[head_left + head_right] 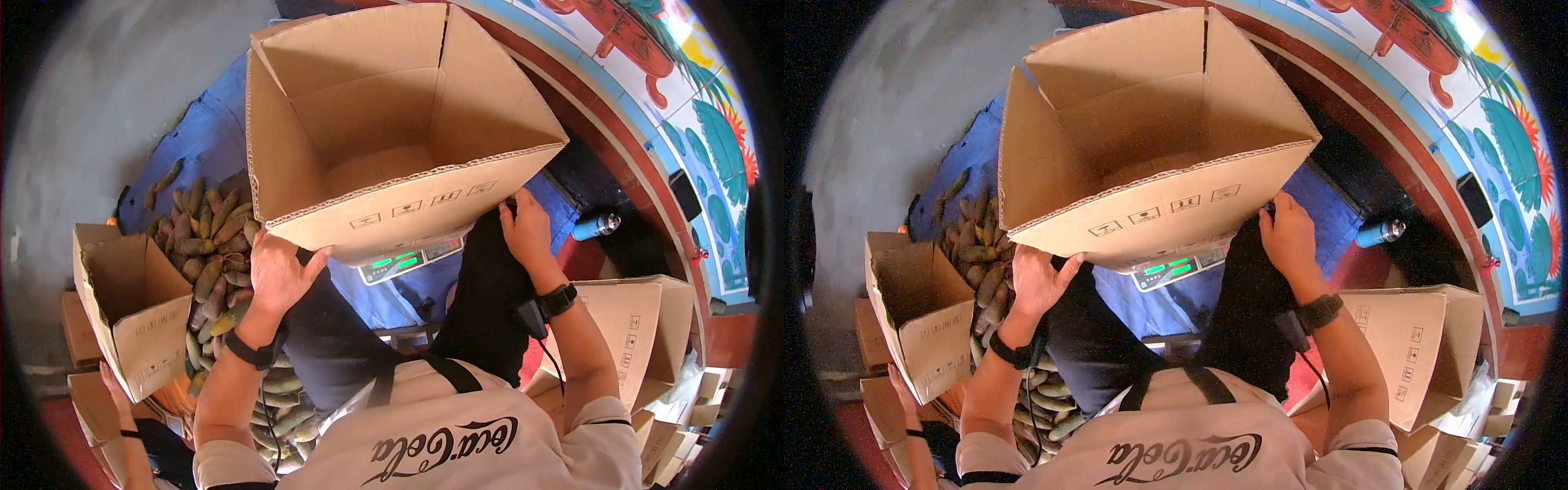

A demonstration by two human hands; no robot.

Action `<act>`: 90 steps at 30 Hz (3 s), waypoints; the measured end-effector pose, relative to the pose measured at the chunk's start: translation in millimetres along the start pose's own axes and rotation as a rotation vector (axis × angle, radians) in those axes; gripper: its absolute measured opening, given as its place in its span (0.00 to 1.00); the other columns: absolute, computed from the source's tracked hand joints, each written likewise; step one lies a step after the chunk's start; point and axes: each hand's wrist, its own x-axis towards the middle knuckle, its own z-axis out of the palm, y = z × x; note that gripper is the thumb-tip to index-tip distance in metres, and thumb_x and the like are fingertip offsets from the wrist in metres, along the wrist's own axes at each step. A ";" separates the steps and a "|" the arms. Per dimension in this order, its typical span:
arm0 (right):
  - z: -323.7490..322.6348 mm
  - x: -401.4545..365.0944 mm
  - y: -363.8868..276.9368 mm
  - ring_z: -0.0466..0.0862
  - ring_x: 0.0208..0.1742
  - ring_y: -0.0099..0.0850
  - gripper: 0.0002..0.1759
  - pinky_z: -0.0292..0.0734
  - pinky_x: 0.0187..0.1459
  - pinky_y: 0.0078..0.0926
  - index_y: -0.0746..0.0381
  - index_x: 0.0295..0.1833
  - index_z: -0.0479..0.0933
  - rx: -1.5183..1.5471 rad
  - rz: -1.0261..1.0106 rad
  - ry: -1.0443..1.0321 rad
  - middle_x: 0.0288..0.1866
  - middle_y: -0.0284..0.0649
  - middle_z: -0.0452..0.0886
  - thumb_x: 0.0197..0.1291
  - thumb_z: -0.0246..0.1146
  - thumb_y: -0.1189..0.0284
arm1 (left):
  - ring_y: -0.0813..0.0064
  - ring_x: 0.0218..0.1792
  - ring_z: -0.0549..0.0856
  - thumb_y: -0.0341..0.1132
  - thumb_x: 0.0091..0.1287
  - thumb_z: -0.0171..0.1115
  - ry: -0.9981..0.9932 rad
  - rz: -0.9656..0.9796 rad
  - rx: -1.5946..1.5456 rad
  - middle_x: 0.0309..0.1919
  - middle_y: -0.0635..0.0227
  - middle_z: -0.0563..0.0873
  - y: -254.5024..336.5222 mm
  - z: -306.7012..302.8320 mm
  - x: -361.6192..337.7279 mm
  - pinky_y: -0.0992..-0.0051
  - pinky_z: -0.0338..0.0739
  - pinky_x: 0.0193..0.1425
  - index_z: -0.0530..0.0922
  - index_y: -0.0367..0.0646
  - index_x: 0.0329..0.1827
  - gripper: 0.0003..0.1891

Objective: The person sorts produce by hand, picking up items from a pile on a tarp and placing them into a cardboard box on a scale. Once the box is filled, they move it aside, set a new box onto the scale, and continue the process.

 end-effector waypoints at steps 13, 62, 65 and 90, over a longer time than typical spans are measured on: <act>-2.7 0.0 1.5 0.77 0.47 0.50 0.15 0.72 0.48 0.43 0.66 0.49 0.71 0.002 -0.068 0.072 0.45 0.51 0.78 0.56 0.59 0.73 | 0.55 0.41 0.80 0.49 0.56 0.64 -0.011 -0.003 -0.020 0.36 0.58 0.84 -1.7 0.7 -1.5 0.61 0.69 0.52 0.82 0.41 0.39 0.19; 1.9 -1.7 19.6 0.76 0.50 0.48 0.13 0.70 0.52 0.34 0.68 0.52 0.72 -0.010 -0.093 0.112 0.48 0.52 0.77 0.62 0.52 0.77 | 0.51 0.45 0.79 0.41 0.66 0.52 -0.116 -0.946 0.100 0.36 0.54 0.82 -121.3 19.1 -216.2 0.60 0.73 0.50 0.80 0.39 0.38 0.14; 0.2 -1.6 16.7 0.77 0.48 0.47 0.13 0.71 0.51 0.33 0.68 0.51 0.72 -0.043 -0.054 0.088 0.47 0.51 0.77 0.62 0.52 0.78 | 0.52 0.47 0.80 0.42 0.66 0.50 -0.424 -0.855 0.097 0.37 0.55 0.83 -167.2 84.1 -323.6 0.59 0.74 0.52 0.81 0.42 0.39 0.15; 1.2 -3.5 41.2 0.75 0.50 0.51 0.14 0.69 0.53 0.35 0.71 0.53 0.70 -0.040 -0.052 0.127 0.49 0.54 0.75 0.62 0.53 0.78 | 0.54 0.58 0.72 0.44 0.56 0.60 -0.461 -1.449 0.101 0.53 0.56 0.76 -145.7 106.4 -352.9 0.60 0.67 0.61 0.75 0.45 0.52 0.22</act>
